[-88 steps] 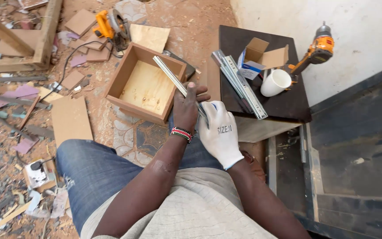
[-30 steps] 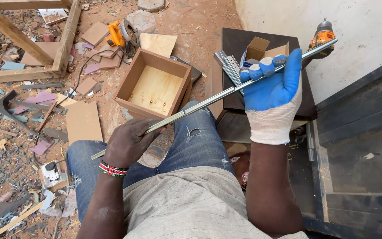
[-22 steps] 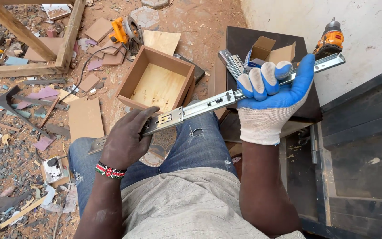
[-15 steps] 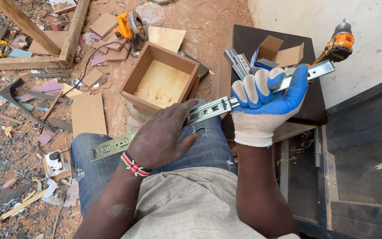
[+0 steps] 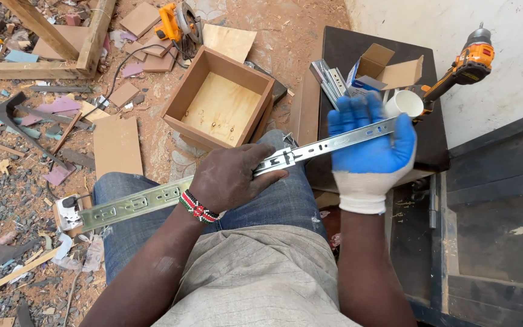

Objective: The person sits on the ground and unpacks metal drawer slides from a cardboard box, separating the slide members and removing packaging. They then align a slide against the side of a wooden drawer box and drive screws into it using a cordless drill.

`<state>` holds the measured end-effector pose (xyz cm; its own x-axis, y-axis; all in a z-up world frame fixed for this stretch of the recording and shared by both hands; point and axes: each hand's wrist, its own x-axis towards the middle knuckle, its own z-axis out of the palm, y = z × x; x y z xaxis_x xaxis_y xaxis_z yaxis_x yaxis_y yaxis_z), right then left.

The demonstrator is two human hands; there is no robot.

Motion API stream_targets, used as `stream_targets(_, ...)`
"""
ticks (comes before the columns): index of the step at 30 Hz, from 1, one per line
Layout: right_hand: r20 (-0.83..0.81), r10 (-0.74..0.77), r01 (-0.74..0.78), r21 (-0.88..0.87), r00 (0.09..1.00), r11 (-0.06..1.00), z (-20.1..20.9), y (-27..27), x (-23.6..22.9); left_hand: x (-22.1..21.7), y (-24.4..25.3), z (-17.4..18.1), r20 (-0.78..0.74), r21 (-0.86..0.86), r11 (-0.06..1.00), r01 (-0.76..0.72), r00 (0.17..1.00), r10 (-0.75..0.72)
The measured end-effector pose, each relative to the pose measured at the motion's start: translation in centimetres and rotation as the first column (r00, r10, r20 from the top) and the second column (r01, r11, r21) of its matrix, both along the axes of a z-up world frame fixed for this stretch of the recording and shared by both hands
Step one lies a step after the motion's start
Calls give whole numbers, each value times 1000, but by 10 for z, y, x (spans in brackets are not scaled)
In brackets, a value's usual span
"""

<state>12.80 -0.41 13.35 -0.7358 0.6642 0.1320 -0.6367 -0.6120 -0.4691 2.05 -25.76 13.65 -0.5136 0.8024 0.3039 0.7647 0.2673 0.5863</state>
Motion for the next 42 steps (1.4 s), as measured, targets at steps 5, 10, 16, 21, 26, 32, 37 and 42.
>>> stream_targets(5,-39,-722,283,933,691,221,26,22,14,-17,-12,-6,-40,-28,999,24,999,-25)
stream_targets(10,196,-384,-356,840,902,-409,83,-7,16,-26,-9,-6,-88,-105,990,98,990,-108)
stream_targets(16,771,-349,-846,473,533,-248,92,-8,-12,-31,-6,-2,-124,-169,975,144,978,-166)
stream_targets(21,771,-273,-815,514,576,-267,92,-5,-17,-39,-7,3,-61,-185,955,231,967,-246)
stream_targets(26,653,-218,-679,626,725,-384,76,-1,-7,-41,-15,15,-30,-221,943,249,965,-262)
stream_targets(32,575,-213,-599,651,790,-467,61,5,3,-40,-21,11,7,-273,919,285,956,-294)
stream_targets(37,636,-218,-658,615,740,-435,52,2,6,-41,-23,11,75,-300,901,314,949,-305)
stream_targets(42,677,-334,-750,534,655,-390,58,16,11,-63,-41,6,171,-388,874,292,955,-243)
